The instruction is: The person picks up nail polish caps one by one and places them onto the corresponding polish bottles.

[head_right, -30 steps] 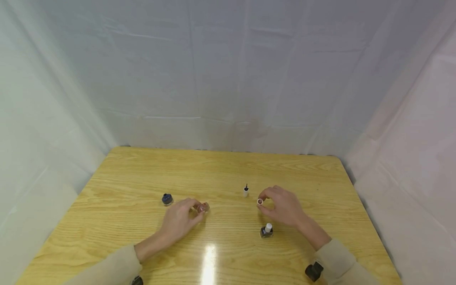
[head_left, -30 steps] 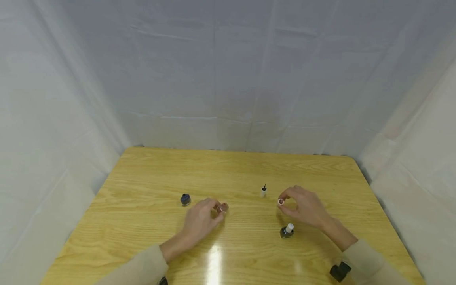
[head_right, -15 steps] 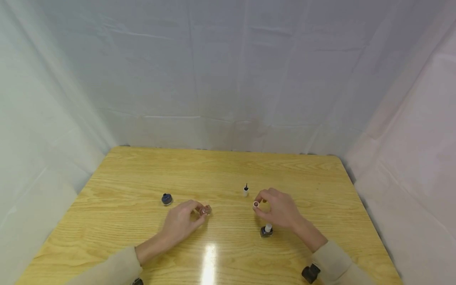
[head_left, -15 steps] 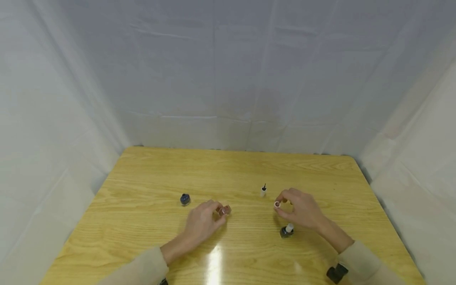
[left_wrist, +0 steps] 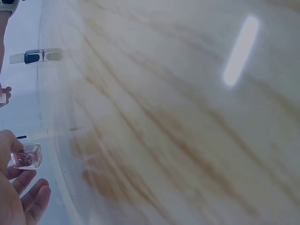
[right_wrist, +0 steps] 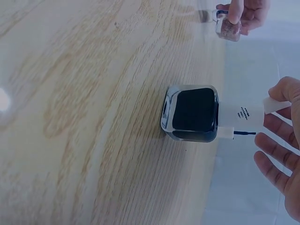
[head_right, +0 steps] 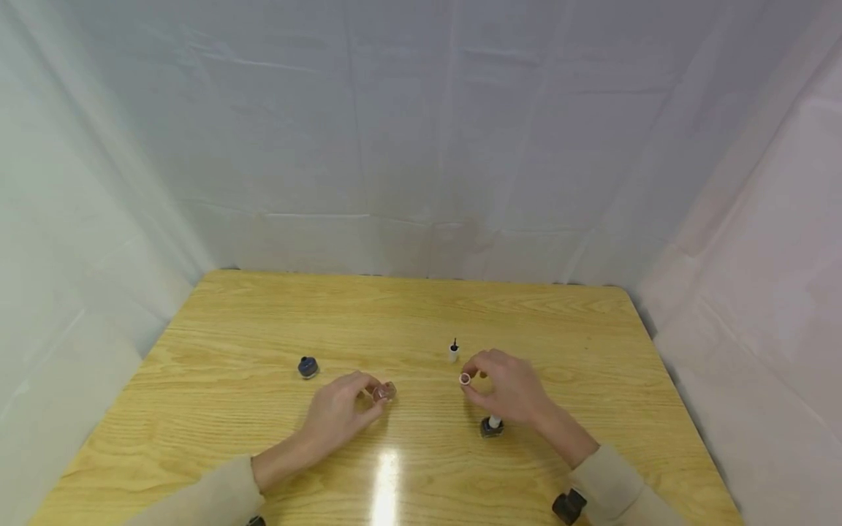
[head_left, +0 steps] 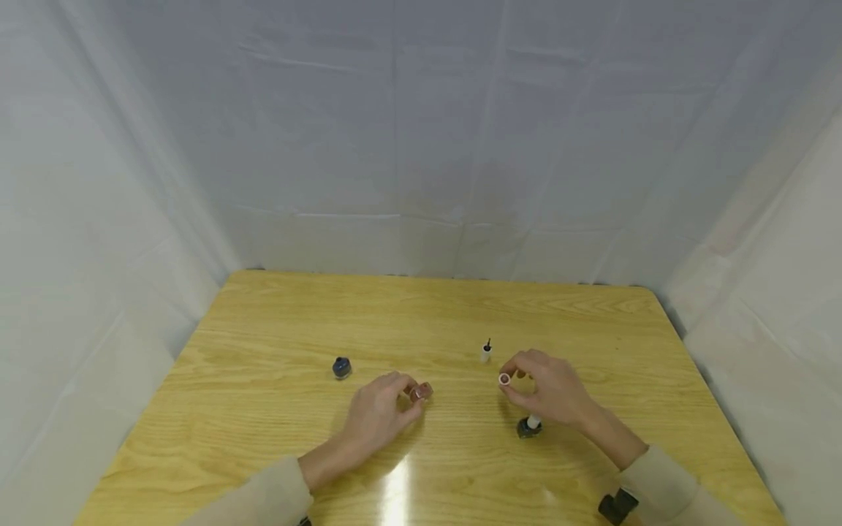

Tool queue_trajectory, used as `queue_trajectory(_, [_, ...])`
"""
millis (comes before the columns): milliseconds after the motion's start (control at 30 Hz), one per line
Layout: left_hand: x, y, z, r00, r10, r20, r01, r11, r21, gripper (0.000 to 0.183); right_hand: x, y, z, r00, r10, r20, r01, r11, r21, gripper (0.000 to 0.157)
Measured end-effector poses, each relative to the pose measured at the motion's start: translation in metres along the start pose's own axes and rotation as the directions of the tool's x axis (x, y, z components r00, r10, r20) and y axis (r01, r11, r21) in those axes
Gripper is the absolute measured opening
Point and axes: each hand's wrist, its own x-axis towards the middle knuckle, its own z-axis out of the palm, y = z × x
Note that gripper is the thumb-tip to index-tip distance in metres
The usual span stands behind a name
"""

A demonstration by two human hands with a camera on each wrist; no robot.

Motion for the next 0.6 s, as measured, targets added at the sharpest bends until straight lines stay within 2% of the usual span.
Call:
queue_trajectory(233, [-0.0001,0.0040,0.0005,1.000,0.016,-0.011,-0.016,1.000,0.013,0.017,0.0027,-0.0047,0.0011,1.000,-0.013,-0.006,0.013,1.000,0.024,0.019])
queue_trajectory(600, [-0.0010,0.0095,0.0006,1.000,0.015,-0.014,-0.016,1.000,-0.024,0.017,0.0032,-0.0072,0.0026,0.999,-0.032,-0.004,0.033,0.998,0.046,0.021])
